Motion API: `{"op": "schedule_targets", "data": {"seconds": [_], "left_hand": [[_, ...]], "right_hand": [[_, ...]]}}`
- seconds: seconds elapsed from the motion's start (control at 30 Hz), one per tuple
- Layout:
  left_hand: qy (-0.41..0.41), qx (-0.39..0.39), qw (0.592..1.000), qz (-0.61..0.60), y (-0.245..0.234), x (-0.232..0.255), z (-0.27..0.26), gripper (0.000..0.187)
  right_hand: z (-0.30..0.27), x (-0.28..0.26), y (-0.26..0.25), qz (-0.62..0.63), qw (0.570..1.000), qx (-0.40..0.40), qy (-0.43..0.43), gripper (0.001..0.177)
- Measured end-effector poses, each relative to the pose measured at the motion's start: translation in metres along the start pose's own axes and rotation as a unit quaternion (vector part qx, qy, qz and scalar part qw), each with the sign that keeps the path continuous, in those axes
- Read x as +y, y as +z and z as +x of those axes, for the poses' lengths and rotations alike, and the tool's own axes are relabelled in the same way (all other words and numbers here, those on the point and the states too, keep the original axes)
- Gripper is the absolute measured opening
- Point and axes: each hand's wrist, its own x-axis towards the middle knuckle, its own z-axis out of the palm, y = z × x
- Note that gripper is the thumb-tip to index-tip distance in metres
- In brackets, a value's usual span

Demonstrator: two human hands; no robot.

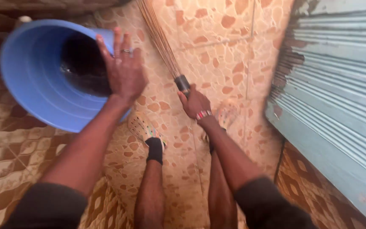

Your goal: Sweeping a tiled floor using a traditional hand broom and water from a bucket.

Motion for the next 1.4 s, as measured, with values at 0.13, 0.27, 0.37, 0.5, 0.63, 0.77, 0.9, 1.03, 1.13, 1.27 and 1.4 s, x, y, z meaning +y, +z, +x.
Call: {"op": "schedule_targets", "data": {"seconds": [0.13, 0.27, 0.37, 0.5, 0.63, 0.77, 0.9, 1.03, 1.13, 1.27, 1.4], "left_hand": [[0.013, 0.068, 0.996, -0.051, 0.005, 0.006, 0.007, 0.014], [0.012, 0.054, 0.998, -0.034, 0.000, -0.003, -0.006, 0.009], [0.009, 0.070, 0.996, -0.047, 0.004, 0.006, -0.001, 0.011], [-0.012, 0.052, 0.999, -0.001, 0.014, 0.006, -0.001, 0.008], [0.001, 0.042, 0.999, -0.002, 0.015, 0.006, -0.003, 0.008], [0.003, 0.056, 0.998, -0.006, 0.010, 0.004, 0.000, 0.007], [0.014, 0.063, 0.998, 0.021, 0.016, -0.002, -0.005, 0.010], [0.008, 0.049, 0.999, 0.020, 0.013, -0.002, -0.004, 0.011], [0.010, 0.044, 0.998, 0.042, 0.021, 0.003, -0.001, 0.012], [0.003, 0.053, 0.998, 0.032, 0.021, -0.002, -0.007, 0.011], [0.006, 0.065, 0.997, 0.029, 0.025, -0.001, -0.004, 0.008]], "right_hand": [[0.042, 0.042, -0.027, -0.053, 0.997, -0.055, -0.006, 0.059], [0.037, 0.067, -0.026, 0.020, 0.981, 0.057, 0.185, 0.063], [0.021, 0.087, -0.050, 0.018, 0.977, 0.090, 0.192, 0.062], [0.028, 0.106, -0.069, -0.041, 0.985, 0.007, 0.165, 0.063], [0.028, 0.124, -0.071, 0.041, 0.961, 0.124, 0.242, 0.065], [0.045, 0.115, -0.093, -0.023, 0.982, 0.069, 0.177, 0.067], [0.059, 0.137, -0.107, -0.007, 0.984, 0.106, 0.144, 0.067], [0.080, 0.155, -0.127, -0.084, 0.987, 0.051, 0.126, 0.072], [0.086, 0.168, -0.145, -0.022, 0.969, 0.179, 0.171, 0.069], [0.082, 0.160, -0.155, -0.081, 0.978, 0.099, 0.165, 0.066], [0.080, 0.151, -0.159, -0.150, 0.979, 0.084, 0.109, 0.066]]}}
